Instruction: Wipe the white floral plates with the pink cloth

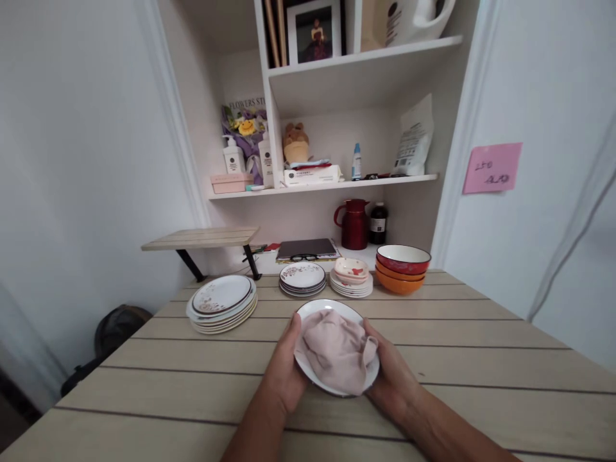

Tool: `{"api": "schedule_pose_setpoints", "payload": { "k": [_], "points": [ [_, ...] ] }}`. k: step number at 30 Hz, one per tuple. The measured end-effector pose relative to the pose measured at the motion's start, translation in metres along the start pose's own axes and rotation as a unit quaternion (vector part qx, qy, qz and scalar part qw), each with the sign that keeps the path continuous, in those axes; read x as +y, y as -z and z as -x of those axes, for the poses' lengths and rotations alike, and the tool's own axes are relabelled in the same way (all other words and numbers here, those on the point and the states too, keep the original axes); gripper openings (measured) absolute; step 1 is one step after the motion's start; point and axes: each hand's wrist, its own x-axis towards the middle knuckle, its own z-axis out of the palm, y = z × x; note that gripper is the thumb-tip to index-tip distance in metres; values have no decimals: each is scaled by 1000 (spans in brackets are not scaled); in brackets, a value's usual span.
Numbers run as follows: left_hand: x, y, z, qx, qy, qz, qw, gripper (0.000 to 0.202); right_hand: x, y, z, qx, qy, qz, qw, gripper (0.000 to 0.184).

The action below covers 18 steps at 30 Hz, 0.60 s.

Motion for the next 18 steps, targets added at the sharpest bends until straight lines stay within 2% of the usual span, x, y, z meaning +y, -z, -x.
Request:
{"api": "schedule_pose_setpoints", "payload": {
  "k": [2,3,6,8,11,13,15,17,18],
  "points": [
    [-2,0,0,-66,42,55,995,58,0,2,0,8,4,23,1000,55],
    [-2,2,-1,-79,54,74,993,56,0,3,-1,16,5,38,999,56],
    [-4,10,-6,-74,76,119,987,54,1,6,-3,62,37,120,990,59],
    [-7,14,-9,-71,70,145,984,53,-1,11,-7,102,99,213,967,61],
    [-11,16,-12,-93,58,170,979,52,-10,19,-14,163,211,368,891,65],
    [-14,17,-12,-96,53,175,979,53,-20,23,-16,184,290,456,821,67],
    [-18,19,-13,-77,53,169,981,55,-31,23,-12,185,373,531,738,62],
    [-20,22,-15,-49,56,159,984,57,-38,18,-3,170,409,594,671,53],
    [-20,23,-16,-40,57,155,985,58,-39,14,2,158,402,620,655,49]
  ]
}}
